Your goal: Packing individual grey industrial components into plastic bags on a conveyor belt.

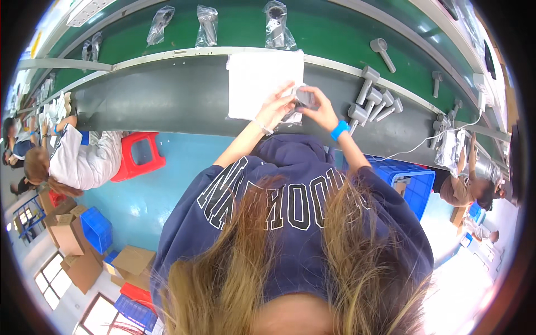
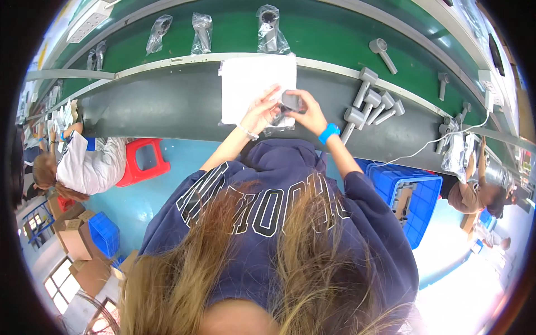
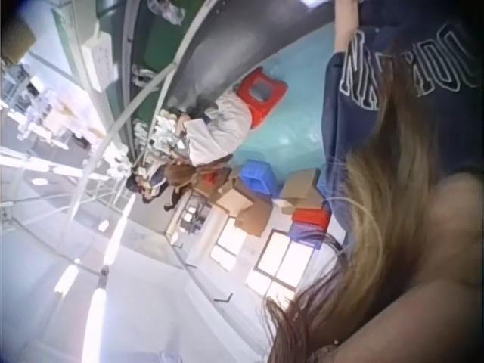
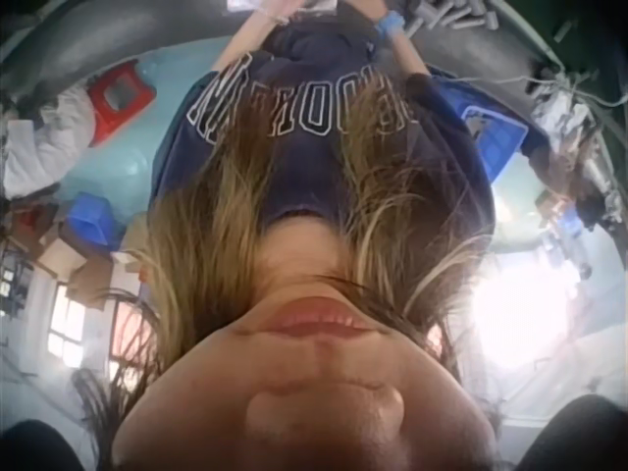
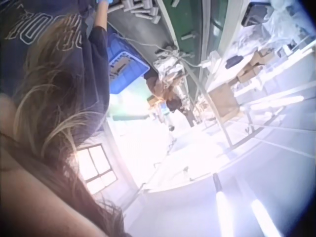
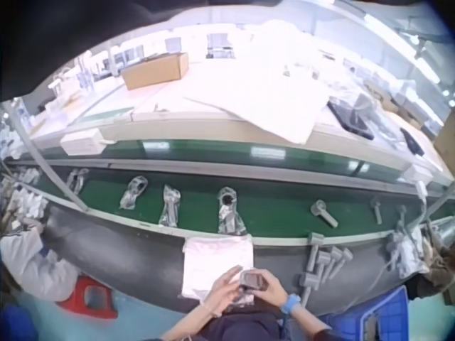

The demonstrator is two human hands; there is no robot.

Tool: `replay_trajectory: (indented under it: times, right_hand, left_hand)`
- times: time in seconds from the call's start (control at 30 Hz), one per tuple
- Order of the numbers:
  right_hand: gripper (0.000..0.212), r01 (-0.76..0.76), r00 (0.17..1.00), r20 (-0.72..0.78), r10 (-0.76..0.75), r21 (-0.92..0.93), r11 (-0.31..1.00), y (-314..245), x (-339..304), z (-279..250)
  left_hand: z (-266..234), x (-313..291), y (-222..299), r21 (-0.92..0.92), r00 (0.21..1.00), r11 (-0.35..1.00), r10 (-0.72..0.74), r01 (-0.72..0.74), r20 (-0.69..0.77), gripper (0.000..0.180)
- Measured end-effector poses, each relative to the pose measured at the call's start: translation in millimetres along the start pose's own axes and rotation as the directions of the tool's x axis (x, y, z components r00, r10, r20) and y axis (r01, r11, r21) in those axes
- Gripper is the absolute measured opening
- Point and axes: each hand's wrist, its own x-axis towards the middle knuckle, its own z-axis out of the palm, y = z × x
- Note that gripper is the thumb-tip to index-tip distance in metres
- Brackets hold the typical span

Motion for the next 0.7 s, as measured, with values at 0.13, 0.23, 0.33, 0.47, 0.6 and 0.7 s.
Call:
replay_trajectory:
  times: [0.13, 0.23, 0.33, 0.47, 0.6, 0.7]
  right_hand:
    - [0.050, 0.035, 0.992, -0.124, -0.004, 0.253, 0.967, 51, 66, -29]
    - [0.046, -0.100, 0.964, -0.221, 0.150, 0.221, 0.970, 60, 127, -56]
    - [0.041, -0.178, 0.947, -0.240, 0.215, 0.169, 0.969, 73, 190, -82]
    - [0.034, -0.218, 0.932, -0.275, 0.235, 0.091, 0.972, 100, 240, -115]
    - [0.036, -0.238, 0.882, -0.399, 0.250, 0.082, 0.968, 101, 249, -129]
    - [0.043, -0.416, 0.852, -0.426, 0.303, -0.200, 0.887, 117, 222, -156]
  left_hand:
    - [-47, -5, -15, 0.943, 0.972, 0.330, 0.230, -0.037, -0.042, 0.033]
    - [-79, -24, -22, 0.831, 0.965, -0.499, -0.040, -0.244, 0.259, 0.026]
    - [-96, -38, -33, 0.630, 0.880, -0.681, -0.046, -0.374, 0.472, 0.023]
    - [-91, -40, -37, 0.570, 0.880, -0.721, -0.116, -0.393, 0.461, 0.022]
    - [-86, -42, -32, 0.620, 0.896, -0.685, -0.109, -0.381, 0.430, 0.019]
    - [-86, -43, -30, 0.696, 0.907, -0.608, -0.101, -0.381, 0.408, 0.015]
